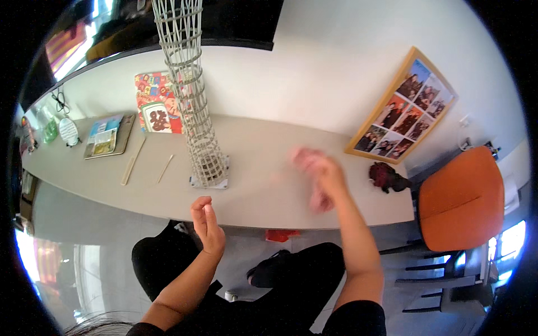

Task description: The person wipes a shower head, the surface of a desk, a tablet in a case, a small box, a wire tower model, and a pair of chopsticks using a pink cloth.

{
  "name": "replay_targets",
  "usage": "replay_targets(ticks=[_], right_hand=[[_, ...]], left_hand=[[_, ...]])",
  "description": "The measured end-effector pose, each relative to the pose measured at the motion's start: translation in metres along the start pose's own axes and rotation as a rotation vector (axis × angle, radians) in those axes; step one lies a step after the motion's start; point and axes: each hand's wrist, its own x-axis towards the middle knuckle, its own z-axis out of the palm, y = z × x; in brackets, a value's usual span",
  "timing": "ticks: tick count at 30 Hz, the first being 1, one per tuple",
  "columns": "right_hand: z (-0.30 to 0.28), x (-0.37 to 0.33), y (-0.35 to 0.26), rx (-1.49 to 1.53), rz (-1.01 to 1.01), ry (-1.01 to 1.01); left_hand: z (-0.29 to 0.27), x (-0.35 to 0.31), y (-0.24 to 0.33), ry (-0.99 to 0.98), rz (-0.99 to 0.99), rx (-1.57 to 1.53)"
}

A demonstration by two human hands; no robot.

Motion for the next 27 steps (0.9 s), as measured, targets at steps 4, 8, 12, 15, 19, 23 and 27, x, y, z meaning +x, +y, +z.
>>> replay_targets(ticks=[4,8,12,15,19,23,27], right_hand=[[0.024,0.028,0.045,-0.596,-0.05,0.376],[0.078,-0.016,-0.023,-0.484,-0.412,0.161],[0.058,0.016,-0.039,0.008,-0.605,-0.049],[0.02,0.082,-0.008,-0.302,-0.331,0.279],[0.017,0.087,0.055,-0.618,0.054,0.268],[0.045,0.002,0.02,-0.521,-0.273,0.246],[0.008,-0.057,0.028,-0.278,-0.367,0.125]], left_hand=[[-0.002,0.011,-0.002,0.045,-0.015,-0.011],[-0.006,0.019,-0.004,0.105,-0.039,0.016],[-0.002,0.015,-0.008,0.038,0.047,0.079],[0.003,0.005,-0.004,-0.041,0.113,0.143],[0.016,-0.005,-0.007,-0.21,0.149,0.172],[0.042,-0.007,-0.004,-0.333,0.251,0.259],[0.065,-0.007,0.0,-0.408,0.256,0.287]])
